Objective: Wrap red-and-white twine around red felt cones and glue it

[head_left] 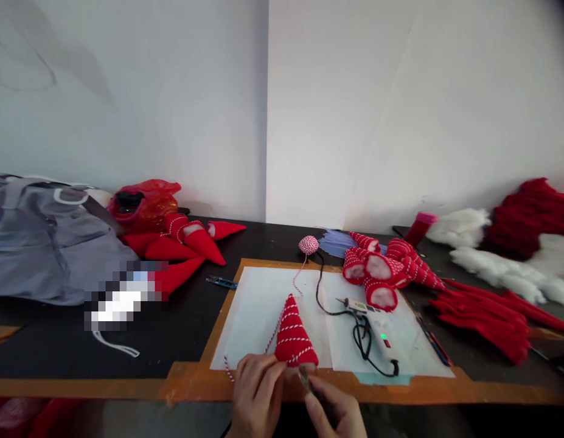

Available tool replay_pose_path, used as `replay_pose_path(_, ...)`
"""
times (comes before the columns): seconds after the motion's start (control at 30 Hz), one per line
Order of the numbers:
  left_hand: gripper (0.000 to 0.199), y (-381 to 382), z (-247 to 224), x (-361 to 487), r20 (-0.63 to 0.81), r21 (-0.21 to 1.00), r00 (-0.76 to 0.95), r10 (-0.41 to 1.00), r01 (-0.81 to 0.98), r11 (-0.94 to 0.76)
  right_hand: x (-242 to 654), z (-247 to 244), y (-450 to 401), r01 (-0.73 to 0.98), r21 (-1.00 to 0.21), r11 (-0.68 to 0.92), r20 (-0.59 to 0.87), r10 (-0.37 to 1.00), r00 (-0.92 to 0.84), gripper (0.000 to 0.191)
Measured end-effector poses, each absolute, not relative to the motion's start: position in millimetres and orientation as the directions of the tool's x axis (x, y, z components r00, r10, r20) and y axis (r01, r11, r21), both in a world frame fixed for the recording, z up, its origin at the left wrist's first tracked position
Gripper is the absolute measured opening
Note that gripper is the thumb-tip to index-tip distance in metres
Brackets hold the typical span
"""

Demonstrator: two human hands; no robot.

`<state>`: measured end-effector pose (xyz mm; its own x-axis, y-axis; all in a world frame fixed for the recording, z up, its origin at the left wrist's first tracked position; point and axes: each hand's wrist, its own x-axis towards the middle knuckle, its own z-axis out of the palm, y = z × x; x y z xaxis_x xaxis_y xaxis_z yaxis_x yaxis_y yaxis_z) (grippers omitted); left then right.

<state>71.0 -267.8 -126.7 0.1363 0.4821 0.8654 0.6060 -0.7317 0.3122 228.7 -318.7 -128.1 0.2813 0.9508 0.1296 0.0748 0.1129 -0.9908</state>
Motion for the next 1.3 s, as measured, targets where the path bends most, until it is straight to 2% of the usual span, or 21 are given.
replay_pose_path(0.13,0.023,-269,-124,71,0.857,0.329,0.118,0.501,0.623,-0.71,257,-113,-312,0.382,-0.907,0.179,0.297,0.913,0.279,0.038)
replay_pose_path(0.27,0.026,-268,-125,72,0.86,0.316,0.12,0.495,0.637,-0.704,276,-100,-297,0.645,-0.741,0.188,0.443,0.858,0.259,0.037)
replay_pose_path(0.4,0.026,-267,-127,72,0.857,0.326,0.11,0.503,0.64,-0.696,280,-92,-293,0.705,-0.654,0.274,0.509,0.849,0.143,0.033)
replay_pose_path(0.5,0.025,-267,-125,72,0.861,0.328,0.093,0.5,0.651,-0.685,284,-92,-291,0.77,-0.583,0.261,0.527,0.842,0.114,0.033)
replay_pose_path(0.7,0.024,-269,-122,71,0.852,0.36,0.079,0.517,0.628,-0.69,291,-112,-281,0.947,-0.266,0.178,0.523,0.852,-0.014,0.043)
replay_pose_path(0.77,0.025,-271,-123,71,0.849,0.375,0.073,0.524,0.616,-0.693,290,-117,-280,0.947,-0.228,0.224,0.521,0.85,-0.076,0.041)
replay_pose_path(0.87,0.024,-275,-123,69,0.839,0.414,0.035,0.542,0.606,-0.68,300,-116,-277,0.938,-0.262,0.227,0.585,0.811,-0.033,0.033)
replay_pose_path(0.93,0.025,-277,-122,68,0.822,0.458,-0.009,0.569,0.604,-0.653,317,-112,-272,0.956,-0.281,0.086,0.623,0.774,0.114,0.036)
replay_pose_path(1.0,0.027,-279,-121,67,0.804,0.494,-0.04,0.594,0.602,-0.627,337,-110,-266,0.943,-0.321,-0.088,0.583,0.766,0.271,0.046)
replay_pose_path(1.07,0.026,-280,-121,66,0.778,0.527,-0.06,0.625,0.603,-0.599,356,-110,-260,0.897,-0.406,-0.172,0.479,0.797,0.369,0.05)
replay_pose_path(1.13,0.024,-280,-123,66,0.758,0.542,-0.051,0.65,0.603,-0.585,368,-113,-255,0.847,-0.499,-0.181,0.401,0.819,0.411,0.046)
replay_pose_path(1.2,0.022,-279,-127,66,0.752,0.54,-0.038,0.658,0.608,-0.582,375,-117,-253,0.801,-0.574,-0.168,0.383,0.81,0.444,0.043)
replay_pose_path(1.3,0.025,-276,-129,65,0.773,0.492,-0.016,0.635,0.647,-0.582,380,-122,-254,0.677,-0.721,-0.147,0.358,0.757,0.546,0.05)
